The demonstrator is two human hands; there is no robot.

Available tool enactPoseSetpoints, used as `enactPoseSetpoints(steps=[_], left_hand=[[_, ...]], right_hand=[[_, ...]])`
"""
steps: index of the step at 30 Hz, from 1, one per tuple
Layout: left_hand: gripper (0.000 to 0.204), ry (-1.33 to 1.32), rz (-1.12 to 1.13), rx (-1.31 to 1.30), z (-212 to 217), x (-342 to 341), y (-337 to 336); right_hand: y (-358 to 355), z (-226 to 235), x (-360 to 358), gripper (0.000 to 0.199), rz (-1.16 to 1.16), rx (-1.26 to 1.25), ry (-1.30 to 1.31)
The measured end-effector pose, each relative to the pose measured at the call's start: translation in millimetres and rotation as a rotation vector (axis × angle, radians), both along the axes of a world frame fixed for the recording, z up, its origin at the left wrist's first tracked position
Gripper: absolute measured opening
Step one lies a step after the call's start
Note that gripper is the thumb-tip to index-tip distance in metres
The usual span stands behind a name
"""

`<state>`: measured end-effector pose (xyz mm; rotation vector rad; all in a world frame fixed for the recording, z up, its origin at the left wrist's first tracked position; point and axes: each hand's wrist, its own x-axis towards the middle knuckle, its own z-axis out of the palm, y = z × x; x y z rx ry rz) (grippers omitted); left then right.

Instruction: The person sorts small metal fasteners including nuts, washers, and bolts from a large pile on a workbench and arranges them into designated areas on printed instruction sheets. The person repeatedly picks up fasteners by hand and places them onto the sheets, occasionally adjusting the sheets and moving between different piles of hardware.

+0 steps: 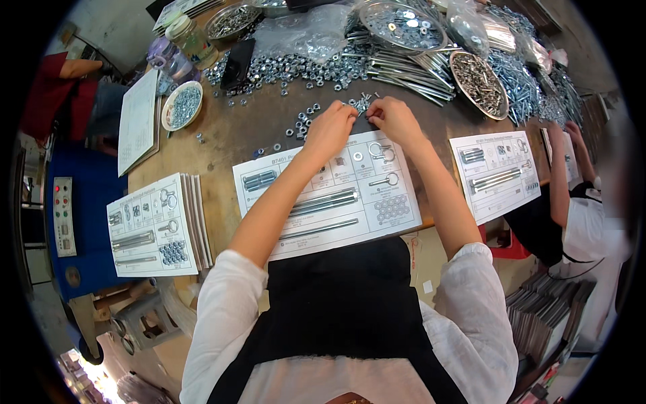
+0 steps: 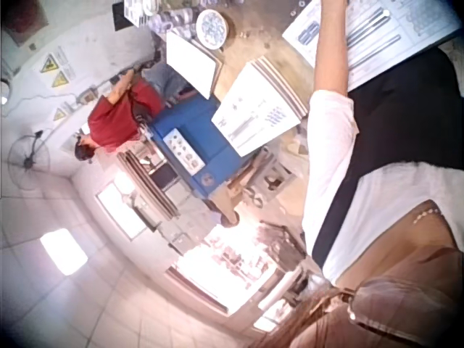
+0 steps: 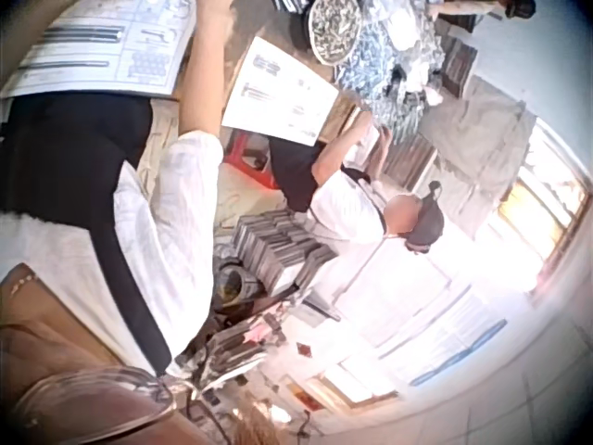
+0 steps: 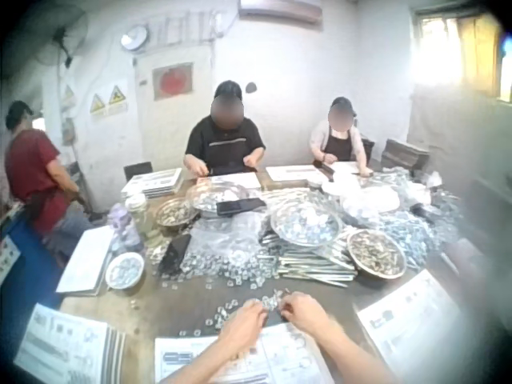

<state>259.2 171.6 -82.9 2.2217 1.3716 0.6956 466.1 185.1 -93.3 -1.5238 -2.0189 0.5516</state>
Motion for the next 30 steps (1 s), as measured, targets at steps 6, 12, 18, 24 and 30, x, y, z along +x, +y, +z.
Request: enactPoseSetpoints(steps=[6, 12, 18, 24, 30], left_hand=[[0.017, 0.138, 0.146, -0.031, -28.4, 24.6, 37.8], [0.014, 0.186, 0.152, -0.006, -31.4, 15.0, 28.3], [0.008, 0.013, -0.125, -0.292, 13.4, -28.9, 4.5], [0.010, 0.096, -0.404, -0.133, -1.1, -50.5, -29.4], [0.010, 0.075, -0.366, -0.258, 8.6, -54.5, -31.8]], right_hand=[[1.2, -7.8, -6.4, 0.005, 0.009, 0.042, -0.144], [0.6, -3.4, -4.9, 0.005, -0.001, 0.112, -0.285], [-17.2, 10.3, -15.8, 0.007, -0.058, 0.093, -0.066], [-74.1, 18.9, -35.0, 0.011, -0.028, 0.113, 0.032], [-104.5, 0.8, -63.0, 0.008, 0.019, 0.102, 0.029]])
